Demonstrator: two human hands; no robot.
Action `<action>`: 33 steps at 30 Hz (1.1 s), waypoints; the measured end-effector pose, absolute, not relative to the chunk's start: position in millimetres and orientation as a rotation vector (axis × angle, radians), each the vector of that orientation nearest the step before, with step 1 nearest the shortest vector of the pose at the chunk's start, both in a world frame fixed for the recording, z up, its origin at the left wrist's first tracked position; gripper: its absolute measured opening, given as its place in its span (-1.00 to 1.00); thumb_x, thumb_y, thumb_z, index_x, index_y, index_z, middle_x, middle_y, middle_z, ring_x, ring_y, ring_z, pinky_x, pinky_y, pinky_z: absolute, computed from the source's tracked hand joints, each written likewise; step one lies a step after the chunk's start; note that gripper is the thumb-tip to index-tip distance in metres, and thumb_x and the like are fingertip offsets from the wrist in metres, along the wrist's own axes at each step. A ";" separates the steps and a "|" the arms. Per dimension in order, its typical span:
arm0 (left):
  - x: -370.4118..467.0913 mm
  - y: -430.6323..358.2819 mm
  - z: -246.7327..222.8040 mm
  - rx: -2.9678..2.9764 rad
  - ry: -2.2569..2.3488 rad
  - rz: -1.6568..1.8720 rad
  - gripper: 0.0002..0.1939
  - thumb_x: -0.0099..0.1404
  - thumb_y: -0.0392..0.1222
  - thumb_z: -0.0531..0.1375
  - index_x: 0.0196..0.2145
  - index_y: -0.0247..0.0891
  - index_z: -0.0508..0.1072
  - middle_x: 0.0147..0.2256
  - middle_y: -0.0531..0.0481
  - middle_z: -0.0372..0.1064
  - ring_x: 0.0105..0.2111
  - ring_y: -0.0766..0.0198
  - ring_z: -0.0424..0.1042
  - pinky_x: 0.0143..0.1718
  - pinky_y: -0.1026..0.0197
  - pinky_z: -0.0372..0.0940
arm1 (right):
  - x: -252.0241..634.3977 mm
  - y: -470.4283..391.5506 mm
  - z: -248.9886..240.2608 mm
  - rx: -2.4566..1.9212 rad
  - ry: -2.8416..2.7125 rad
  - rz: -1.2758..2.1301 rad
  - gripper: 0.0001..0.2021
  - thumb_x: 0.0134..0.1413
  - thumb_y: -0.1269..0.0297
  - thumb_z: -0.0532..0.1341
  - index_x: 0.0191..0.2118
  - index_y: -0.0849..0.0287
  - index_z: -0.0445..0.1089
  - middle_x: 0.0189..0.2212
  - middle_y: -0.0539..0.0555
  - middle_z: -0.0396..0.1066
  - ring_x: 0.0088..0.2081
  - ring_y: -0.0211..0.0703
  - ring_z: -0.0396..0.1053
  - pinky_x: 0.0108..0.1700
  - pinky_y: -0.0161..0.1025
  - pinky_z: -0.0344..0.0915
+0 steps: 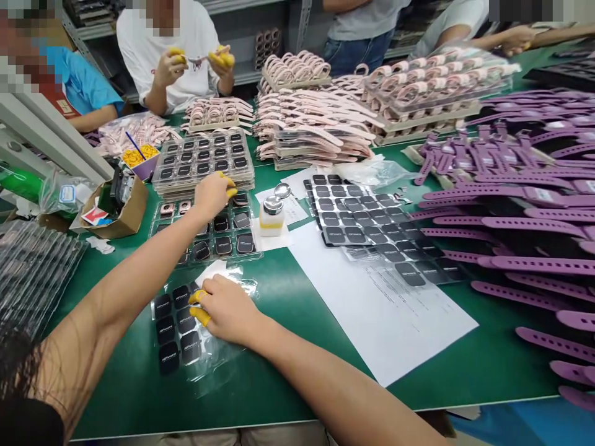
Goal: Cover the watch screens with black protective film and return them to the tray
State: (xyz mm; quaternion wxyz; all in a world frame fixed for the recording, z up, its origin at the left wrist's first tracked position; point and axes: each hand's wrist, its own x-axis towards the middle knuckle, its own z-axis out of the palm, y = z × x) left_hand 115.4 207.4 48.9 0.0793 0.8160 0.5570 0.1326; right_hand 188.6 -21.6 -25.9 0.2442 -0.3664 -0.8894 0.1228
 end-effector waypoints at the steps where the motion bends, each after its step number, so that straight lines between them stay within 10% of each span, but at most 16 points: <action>1: 110.4 209.2 52.3 2.488 1.673 0.339 -0.74 0.41 -0.22 0.24 -0.05 -0.31 0.68 0.05 -0.39 0.54 0.10 -0.21 0.48 0.10 -0.17 0.34 | 188.5 -21.5 -26.1 -0.995 -2.429 0.314 -0.82 0.35 0.07 0.25 -0.23 -0.05 0.57 -0.31 0.07 0.54 -0.28 -0.01 0.44 -0.30 -0.09 0.42; 10: 88.9 232.7 67.0 2.643 1.400 -0.079 -0.94 0.19 -0.29 0.34 -0.43 -0.31 0.60 -0.29 -0.28 0.57 -0.08 -0.11 0.55 0.07 -0.02 0.37 | 188.4 -20.4 -24.9 -0.994 -2.409 0.303 -0.86 0.32 0.08 0.26 -0.25 -0.15 0.58 -0.34 0.03 0.56 -0.31 -0.01 0.47 -0.35 -0.07 0.47; 17: 50.7 140.1 51.7 2.379 1.394 0.671 -0.71 0.49 -0.19 0.06 0.04 -0.32 0.47 0.10 -0.30 0.48 0.11 0.07 0.46 0.22 -0.01 0.33 | 200.3 -26.3 5.2 -1.042 -1.656 0.612 -0.79 0.41 0.07 0.16 0.04 -0.21 0.47 -0.25 0.04 0.48 -0.26 -0.03 0.48 -0.19 0.01 0.54; 26: -2.0 -15.7 33.1 1.062 0.926 0.625 -0.48 0.02 -0.19 0.57 -0.08 -0.18 0.52 -0.10 -0.08 0.57 -0.17 0.20 0.61 -0.16 0.18 0.50 | 222.4 -5.6 8.4 -0.687 -1.973 0.815 -0.92 0.33 0.30 0.28 -0.14 -0.03 0.52 -0.04 0.11 0.42 -0.05 -0.04 0.47 -0.05 -0.02 0.50; 33: -6.0 -5.5 22.8 0.991 0.986 0.622 -0.45 -0.08 -0.11 0.60 -0.12 -0.22 0.60 -0.31 0.00 0.57 -0.42 0.32 0.49 -0.31 0.21 0.45 | 223.8 -10.2 13.3 -1.028 -1.472 1.271 -0.68 0.38 -0.13 0.14 -0.23 0.00 0.40 -0.28 0.00 0.37 -0.34 -0.13 0.35 -0.28 -0.13 0.35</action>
